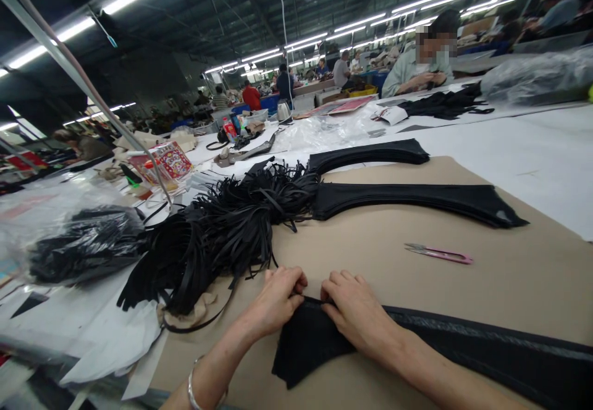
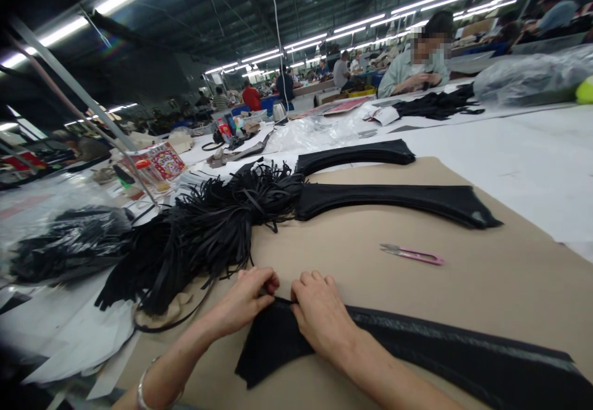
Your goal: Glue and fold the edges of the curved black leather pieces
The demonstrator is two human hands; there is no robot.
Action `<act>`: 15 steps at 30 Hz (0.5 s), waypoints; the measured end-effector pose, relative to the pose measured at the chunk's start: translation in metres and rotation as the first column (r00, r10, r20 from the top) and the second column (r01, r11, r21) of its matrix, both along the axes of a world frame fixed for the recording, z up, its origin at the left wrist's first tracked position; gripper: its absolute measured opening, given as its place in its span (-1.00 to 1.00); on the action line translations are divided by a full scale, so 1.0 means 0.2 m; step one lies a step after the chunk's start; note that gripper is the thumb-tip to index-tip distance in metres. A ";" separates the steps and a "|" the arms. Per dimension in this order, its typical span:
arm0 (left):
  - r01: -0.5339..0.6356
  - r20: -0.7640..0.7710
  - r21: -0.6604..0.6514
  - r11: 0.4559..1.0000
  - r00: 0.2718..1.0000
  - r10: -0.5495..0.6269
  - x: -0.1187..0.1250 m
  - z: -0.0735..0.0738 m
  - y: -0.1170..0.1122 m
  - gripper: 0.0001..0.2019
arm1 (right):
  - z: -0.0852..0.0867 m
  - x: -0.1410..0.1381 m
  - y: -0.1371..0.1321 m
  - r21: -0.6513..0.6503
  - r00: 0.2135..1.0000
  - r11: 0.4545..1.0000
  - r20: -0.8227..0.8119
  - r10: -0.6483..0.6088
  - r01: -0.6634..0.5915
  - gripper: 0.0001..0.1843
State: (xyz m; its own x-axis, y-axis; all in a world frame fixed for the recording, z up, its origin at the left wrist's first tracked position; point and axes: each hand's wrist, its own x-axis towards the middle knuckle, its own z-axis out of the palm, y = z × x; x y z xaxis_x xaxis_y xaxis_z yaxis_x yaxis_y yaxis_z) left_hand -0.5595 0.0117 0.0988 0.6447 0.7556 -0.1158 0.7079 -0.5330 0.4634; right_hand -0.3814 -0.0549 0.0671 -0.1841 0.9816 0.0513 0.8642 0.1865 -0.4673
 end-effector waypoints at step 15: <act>0.120 0.024 0.189 0.975 0.992 -0.127 -0.04 -0.08 0.00 -0.77 | -0.06 0.02 0.02 0.074 0.986 0.990 -0.103 0.128 -0.121 -0.80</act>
